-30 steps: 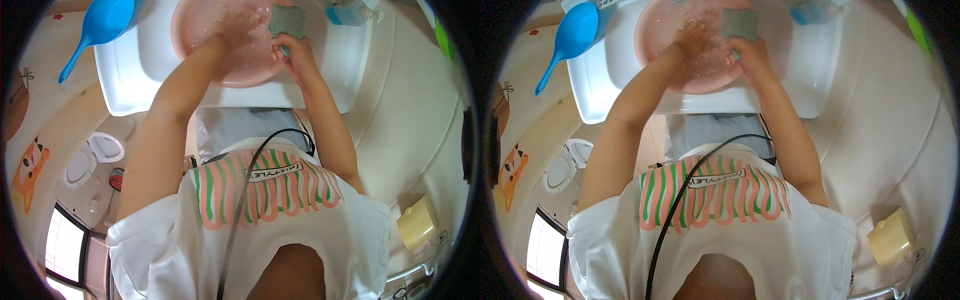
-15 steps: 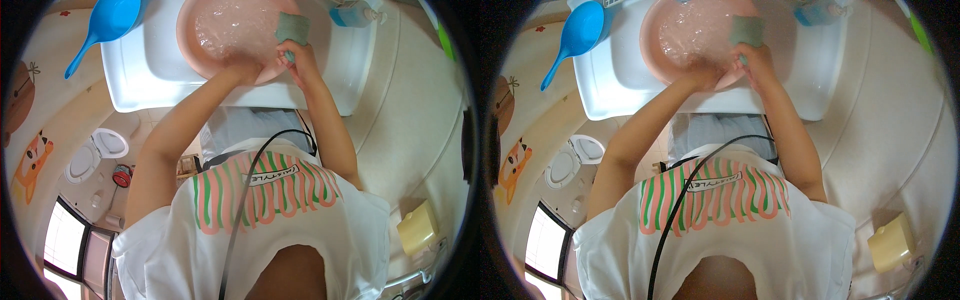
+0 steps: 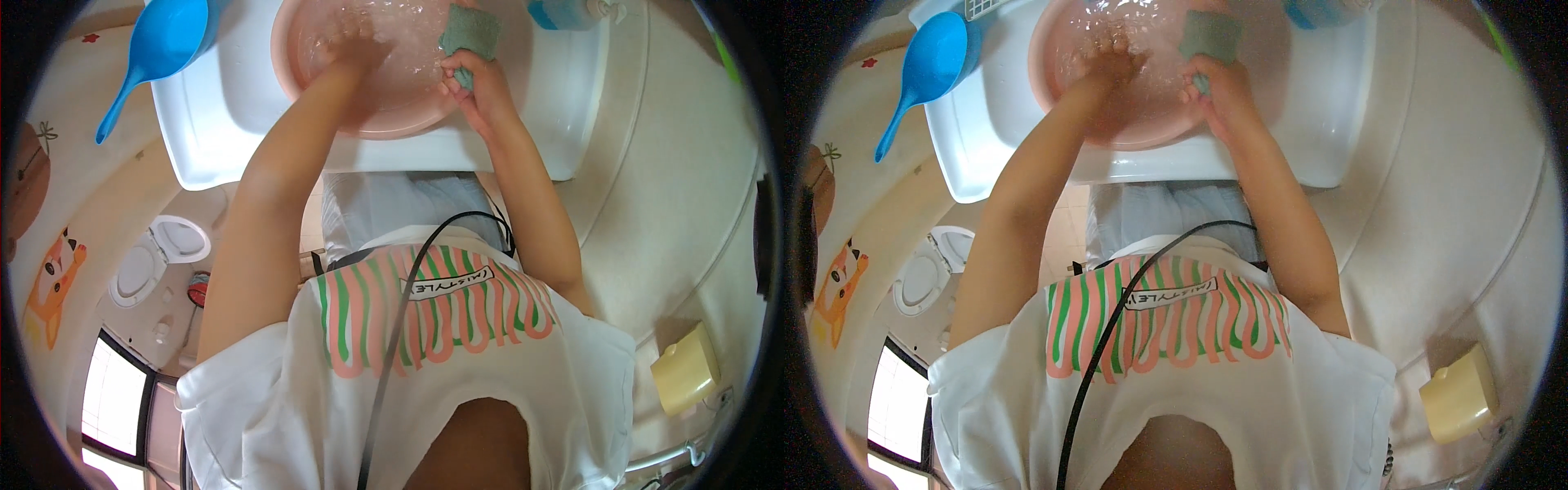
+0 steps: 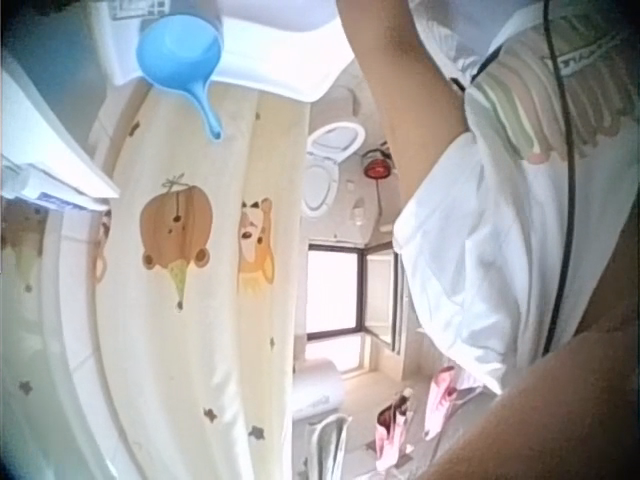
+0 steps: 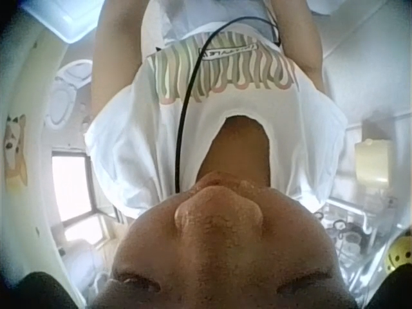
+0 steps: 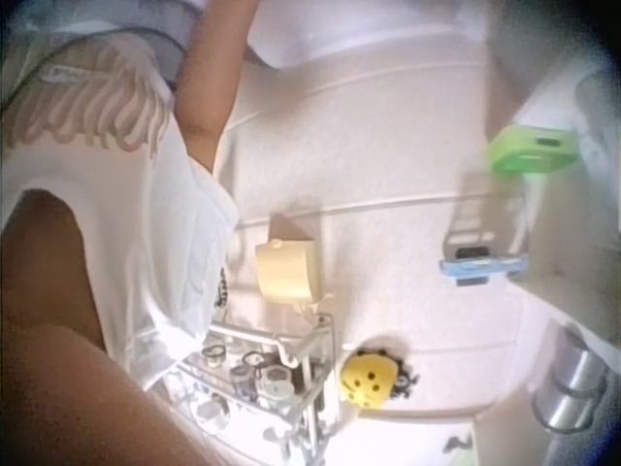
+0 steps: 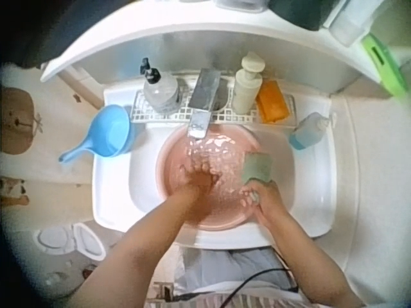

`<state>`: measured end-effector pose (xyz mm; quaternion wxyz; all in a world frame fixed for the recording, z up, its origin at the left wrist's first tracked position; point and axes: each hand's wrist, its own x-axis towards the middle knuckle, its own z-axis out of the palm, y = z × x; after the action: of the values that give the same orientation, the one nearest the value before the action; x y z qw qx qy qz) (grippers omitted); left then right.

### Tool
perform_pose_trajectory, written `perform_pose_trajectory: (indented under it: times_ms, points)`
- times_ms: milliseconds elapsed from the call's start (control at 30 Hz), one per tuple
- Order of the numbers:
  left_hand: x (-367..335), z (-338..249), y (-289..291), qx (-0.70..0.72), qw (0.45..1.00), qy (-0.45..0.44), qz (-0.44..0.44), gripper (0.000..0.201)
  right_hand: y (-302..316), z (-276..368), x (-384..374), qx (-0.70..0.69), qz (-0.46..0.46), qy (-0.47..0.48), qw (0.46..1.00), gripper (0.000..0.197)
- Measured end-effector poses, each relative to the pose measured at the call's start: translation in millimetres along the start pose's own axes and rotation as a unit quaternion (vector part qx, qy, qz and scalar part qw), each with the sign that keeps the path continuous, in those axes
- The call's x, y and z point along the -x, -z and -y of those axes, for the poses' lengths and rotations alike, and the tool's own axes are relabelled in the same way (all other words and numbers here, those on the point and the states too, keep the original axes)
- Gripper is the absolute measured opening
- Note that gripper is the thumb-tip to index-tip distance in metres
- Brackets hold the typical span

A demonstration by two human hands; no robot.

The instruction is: The person carries dirty water in a basin to dump into the toilet, then washes a cleaning cloth by hand inside a plastic basin placed within a bathroom sink.

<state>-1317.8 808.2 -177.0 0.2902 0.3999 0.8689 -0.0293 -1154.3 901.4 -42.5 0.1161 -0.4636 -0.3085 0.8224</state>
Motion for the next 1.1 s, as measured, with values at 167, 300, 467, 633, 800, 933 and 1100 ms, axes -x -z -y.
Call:
perform_pose_trajectory:
  times_ms: [167, 300, 467, 633, 800, 933, 1100]
  points:
    - [65, 15, -27, -0.084, 0.987, 0.099, 0.092, 0.09, 4, -3, 0, 0.029, -0.006, -0.001, 1.0, 0.01]
    - [104, -32, 45, -0.097, 0.954, -0.077, 0.273, 0.069, 19, 0, 1, 0.024, -0.016, 0.005, 1.0, 0.012]
    - [101, -39, 52, 0.321, 0.901, -0.156, 0.248, 0.041, -2, 14, 6, 0.079, 0.012, -0.032, 0.996, 0.012]
    - [76, 5, 63, 0.669, 0.742, 0.017, 0.044, 0.034, -23, 24, 20, 0.083, 0.085, -0.074, 0.99, 0.012]
    - [78, 5, 111, 0.835, 0.516, -0.145, 0.126, 0.063, -39, 18, 15, -0.017, 0.31, -0.3, 0.902, 0.016]
    - [101, -14, 129, 0.845, 0.485, -0.215, 0.071, 0.082, -52, 7, 17, -0.082, 0.4, -0.338, 0.848, 0.026]
    - [118, -2, 136, 0.81, 0.532, -0.208, 0.13, 0.07, -74, 5, 42, 0.002, 0.304, -0.28, 0.911, 0.036]
